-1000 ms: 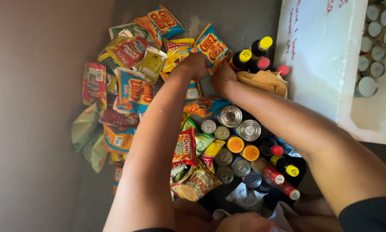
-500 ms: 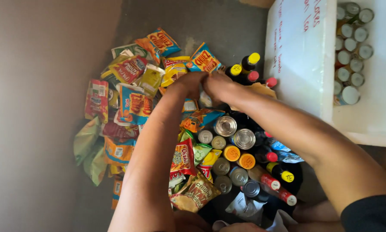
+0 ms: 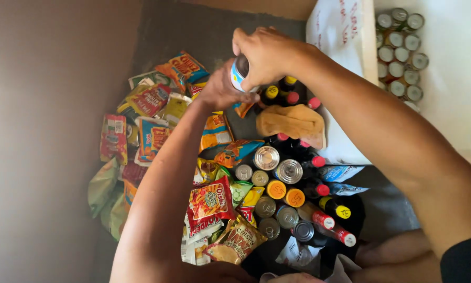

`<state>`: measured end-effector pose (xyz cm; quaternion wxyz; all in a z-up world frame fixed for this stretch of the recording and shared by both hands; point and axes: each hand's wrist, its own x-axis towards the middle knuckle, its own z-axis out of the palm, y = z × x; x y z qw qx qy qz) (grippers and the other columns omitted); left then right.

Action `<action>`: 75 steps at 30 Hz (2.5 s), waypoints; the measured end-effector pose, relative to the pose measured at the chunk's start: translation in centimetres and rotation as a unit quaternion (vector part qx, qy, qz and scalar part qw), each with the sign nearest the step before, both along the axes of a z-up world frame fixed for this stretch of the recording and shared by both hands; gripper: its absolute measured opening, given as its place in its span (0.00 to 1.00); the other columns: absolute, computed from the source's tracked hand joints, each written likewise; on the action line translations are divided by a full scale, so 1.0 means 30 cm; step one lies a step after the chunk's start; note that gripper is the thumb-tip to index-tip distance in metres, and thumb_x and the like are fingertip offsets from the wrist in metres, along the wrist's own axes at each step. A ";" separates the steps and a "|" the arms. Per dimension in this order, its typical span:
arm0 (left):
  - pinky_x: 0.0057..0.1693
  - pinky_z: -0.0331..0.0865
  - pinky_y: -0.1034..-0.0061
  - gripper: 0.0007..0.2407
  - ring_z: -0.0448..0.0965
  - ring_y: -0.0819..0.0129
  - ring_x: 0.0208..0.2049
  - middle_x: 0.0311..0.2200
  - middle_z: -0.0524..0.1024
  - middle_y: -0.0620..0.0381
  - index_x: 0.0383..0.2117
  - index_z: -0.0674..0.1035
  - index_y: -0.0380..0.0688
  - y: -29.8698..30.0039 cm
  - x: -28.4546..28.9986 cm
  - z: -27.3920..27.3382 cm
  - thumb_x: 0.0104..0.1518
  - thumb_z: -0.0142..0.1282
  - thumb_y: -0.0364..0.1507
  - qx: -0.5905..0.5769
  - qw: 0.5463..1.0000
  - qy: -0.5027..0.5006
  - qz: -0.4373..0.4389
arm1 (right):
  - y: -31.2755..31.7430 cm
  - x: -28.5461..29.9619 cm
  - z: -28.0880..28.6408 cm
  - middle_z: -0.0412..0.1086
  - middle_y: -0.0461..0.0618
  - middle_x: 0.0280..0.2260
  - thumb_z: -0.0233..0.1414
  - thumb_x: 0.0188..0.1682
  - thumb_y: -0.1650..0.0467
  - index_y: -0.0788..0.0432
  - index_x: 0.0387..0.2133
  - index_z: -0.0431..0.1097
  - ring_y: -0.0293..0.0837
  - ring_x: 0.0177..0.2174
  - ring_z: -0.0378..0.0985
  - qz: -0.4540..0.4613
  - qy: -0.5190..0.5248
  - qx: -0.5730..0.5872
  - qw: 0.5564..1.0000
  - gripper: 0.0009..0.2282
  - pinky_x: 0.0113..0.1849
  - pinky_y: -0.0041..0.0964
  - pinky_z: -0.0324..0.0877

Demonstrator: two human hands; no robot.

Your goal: Wiping canned goods with a cloth and organizing them into a container while sorting through snack bags on the floor.

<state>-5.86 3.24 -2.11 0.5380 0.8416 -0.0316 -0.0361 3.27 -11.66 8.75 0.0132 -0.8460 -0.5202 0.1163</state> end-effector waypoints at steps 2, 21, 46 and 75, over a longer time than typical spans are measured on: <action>0.59 0.72 0.68 0.36 0.81 0.62 0.50 0.48 0.80 0.54 0.54 0.72 0.44 0.003 0.008 0.020 0.34 0.78 0.36 0.025 0.999 -0.022 0.032 | -0.036 0.014 -0.012 0.75 0.65 0.40 0.67 0.32 0.58 0.62 0.51 0.63 0.63 0.43 0.78 0.000 0.036 0.084 0.996 0.35 0.46 0.55 0.72; 0.50 0.81 0.59 0.28 0.81 0.63 0.46 0.46 0.78 0.54 0.57 0.70 0.50 -0.064 0.121 0.083 0.57 0.47 0.55 -0.477 0.874 0.029 0.092 | -0.397 -0.139 -0.512 0.76 0.58 0.35 0.53 0.46 0.66 0.58 0.34 0.76 0.58 0.44 0.77 -0.166 0.007 0.033 0.986 0.09 0.46 0.55 0.69; 0.49 0.72 0.76 0.24 0.74 0.70 0.43 0.41 0.76 0.54 0.50 0.73 0.40 -0.298 0.147 0.101 0.68 0.39 0.50 -0.248 0.952 -0.115 0.135 | -0.224 -0.164 -0.134 0.65 0.62 0.54 0.49 0.63 0.66 0.65 0.57 0.66 0.60 0.55 0.70 -0.228 -0.088 0.579 0.777 0.16 0.58 0.49 0.65; 0.48 0.73 0.71 0.26 0.77 0.66 0.36 0.33 0.80 0.46 0.46 0.77 0.36 -0.256 0.124 0.222 0.64 0.44 0.52 -0.080 0.986 -0.110 0.091 | -0.308 -0.075 -0.095 0.75 0.50 0.32 0.47 0.62 0.63 0.64 0.44 0.76 0.34 0.33 0.72 -0.243 0.216 0.565 0.758 0.16 0.36 0.31 0.70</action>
